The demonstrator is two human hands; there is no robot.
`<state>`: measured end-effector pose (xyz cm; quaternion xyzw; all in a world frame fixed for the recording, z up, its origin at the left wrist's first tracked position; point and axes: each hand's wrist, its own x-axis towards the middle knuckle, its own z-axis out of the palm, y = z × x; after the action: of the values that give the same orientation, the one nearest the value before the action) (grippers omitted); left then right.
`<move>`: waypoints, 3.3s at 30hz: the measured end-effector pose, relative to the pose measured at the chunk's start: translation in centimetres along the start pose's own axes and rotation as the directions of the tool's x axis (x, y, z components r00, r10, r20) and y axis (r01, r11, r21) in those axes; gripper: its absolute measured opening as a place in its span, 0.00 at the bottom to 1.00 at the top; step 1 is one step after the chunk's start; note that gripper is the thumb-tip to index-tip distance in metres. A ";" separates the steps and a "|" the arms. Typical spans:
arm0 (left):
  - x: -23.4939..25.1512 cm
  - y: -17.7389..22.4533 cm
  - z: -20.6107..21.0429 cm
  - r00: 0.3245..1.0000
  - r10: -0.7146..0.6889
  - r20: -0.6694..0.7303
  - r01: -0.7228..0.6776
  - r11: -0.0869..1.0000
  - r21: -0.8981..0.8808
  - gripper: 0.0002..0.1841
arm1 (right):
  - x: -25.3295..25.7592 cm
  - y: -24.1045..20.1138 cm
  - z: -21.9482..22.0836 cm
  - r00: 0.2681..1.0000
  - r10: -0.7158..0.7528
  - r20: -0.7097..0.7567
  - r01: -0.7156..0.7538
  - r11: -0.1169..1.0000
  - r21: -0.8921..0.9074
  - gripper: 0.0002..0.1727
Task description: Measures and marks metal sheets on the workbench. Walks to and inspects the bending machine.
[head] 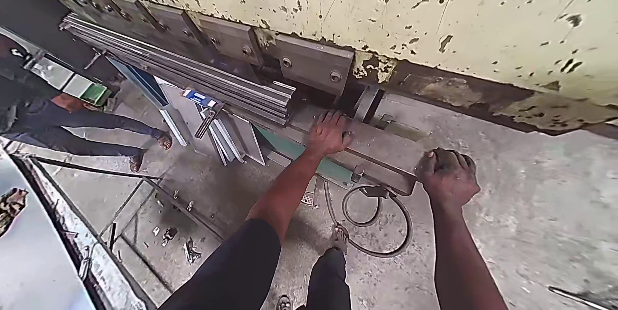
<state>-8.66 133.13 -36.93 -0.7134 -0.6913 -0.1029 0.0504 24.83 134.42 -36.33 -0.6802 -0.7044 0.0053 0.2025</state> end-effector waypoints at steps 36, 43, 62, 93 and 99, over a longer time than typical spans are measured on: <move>-8.7 -21.7 -34.0 0.438 -0.647 -0.624 0.320 0.761 -0.565 0.50 | 0.8 1.3 1.0 0.992 -0.122 0.012 0.123 0.992 -0.016 0.32; -27.0 0.6 -9.3 0.756 -0.610 0.236 0.586 0.473 -0.658 0.38 | 0.6 1.0 0.9 0.993 -0.116 0.003 0.116 0.993 0.002 0.32; -10.9 5.3 -7.4 0.973 0.120 0.197 -0.055 0.951 -0.305 0.21 | 0.6 0.8 0.8 0.998 -0.065 -0.003 0.065 0.998 0.003 0.35; -11.4 -4.3 -10.5 0.841 -0.534 -0.088 0.482 0.813 -0.328 0.17 | 0.6 0.2 0.2 0.996 -0.088 0.036 0.089 0.995 -0.034 0.35; -12.4 -11.7 -13.3 0.804 -0.576 0.148 0.586 0.809 -0.033 0.15 | 0.6 0.3 -0.3 0.996 -0.054 0.076 0.057 0.997 -0.046 0.36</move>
<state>-21.65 118.68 -27.53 -0.4739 -0.8739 -0.0930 -0.0564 25.18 134.97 -35.92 -0.6644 -0.7300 0.0082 0.1597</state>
